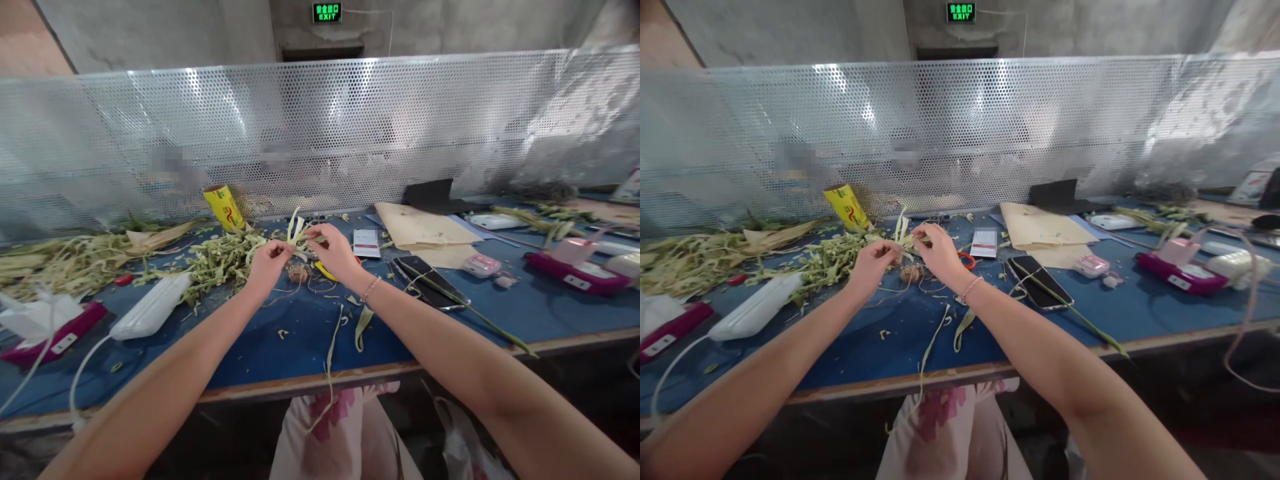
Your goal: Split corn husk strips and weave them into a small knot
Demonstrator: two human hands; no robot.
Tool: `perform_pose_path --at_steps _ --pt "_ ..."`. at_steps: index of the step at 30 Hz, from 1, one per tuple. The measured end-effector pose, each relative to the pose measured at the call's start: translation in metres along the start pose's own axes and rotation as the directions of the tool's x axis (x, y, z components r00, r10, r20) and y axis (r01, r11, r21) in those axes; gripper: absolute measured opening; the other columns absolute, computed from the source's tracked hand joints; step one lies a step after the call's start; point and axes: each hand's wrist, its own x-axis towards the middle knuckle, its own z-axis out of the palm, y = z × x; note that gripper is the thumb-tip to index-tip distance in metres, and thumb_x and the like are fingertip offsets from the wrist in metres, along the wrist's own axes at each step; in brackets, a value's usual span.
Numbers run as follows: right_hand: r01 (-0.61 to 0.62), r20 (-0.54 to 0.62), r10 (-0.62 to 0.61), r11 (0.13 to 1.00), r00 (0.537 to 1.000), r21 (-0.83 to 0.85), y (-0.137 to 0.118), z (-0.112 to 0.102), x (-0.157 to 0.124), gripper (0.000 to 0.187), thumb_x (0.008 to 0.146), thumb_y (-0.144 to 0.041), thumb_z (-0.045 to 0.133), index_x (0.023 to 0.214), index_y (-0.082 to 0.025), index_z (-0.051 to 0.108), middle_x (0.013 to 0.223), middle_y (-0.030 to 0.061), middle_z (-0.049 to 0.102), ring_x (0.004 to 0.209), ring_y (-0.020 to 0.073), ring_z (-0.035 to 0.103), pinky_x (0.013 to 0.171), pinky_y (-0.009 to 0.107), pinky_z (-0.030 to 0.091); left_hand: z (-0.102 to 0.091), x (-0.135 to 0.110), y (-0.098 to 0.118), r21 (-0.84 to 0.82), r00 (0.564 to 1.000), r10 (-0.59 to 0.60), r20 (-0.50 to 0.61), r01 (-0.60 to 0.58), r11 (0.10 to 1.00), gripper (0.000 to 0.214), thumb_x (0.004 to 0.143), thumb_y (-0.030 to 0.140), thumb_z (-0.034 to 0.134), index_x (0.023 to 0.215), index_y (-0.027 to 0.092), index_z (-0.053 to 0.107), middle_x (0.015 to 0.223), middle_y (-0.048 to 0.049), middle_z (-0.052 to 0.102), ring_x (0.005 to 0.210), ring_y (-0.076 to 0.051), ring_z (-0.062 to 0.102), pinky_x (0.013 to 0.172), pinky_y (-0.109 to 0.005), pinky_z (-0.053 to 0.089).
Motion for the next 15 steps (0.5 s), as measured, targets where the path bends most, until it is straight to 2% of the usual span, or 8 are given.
perform_pose_path --at_steps 4,10,15 --pt "0.058 -0.041 -0.058 0.998 0.997 0.0 0.002 -0.002 0.0 0.014 0.075 -0.012 0.048 0.086 -0.018 0.055 0.089 0.0055 0.056 0.081 0.0134 0.055 0.07 0.028 0.049 0.0 0.001 -0.003 -0.019 0.998 -0.061 -0.034 0.06 0.998 0.016 0.065 0.03 0.059 0.06 0.016 0.054 0.05 0.0025 0.054 0.049 -0.011 0.052 0.055 -0.024 0.044" --pt "0.208 0.047 -0.207 0.978 0.977 -0.016 -0.012 -0.003 -0.005 0.017 0.077 -0.013 0.048 0.092 -0.02 0.054 0.097 0.0065 0.052 0.084 0.0148 0.054 0.076 0.033 0.05 0.002 -0.002 -0.001 0.026 0.999 -0.028 0.041 0.027 0.999 0.019 0.062 0.032 0.063 0.059 0.016 0.052 0.049 0.0015 0.057 0.049 -0.013 0.056 0.054 -0.025 0.044" --pt "0.147 0.135 -0.152 0.988 0.979 0.047 -0.012 -0.001 -0.007 0.042 0.077 -0.011 0.049 0.117 -0.023 0.041 0.094 0.0045 0.055 0.081 0.0133 0.056 0.075 0.032 0.05 0.005 -0.004 -0.002 -0.033 0.993 0.009 0.119 -0.005 0.999 0.015 0.061 0.028 0.062 0.06 0.016 0.052 0.051 0.0016 0.058 0.051 -0.013 0.058 0.056 -0.025 0.045"
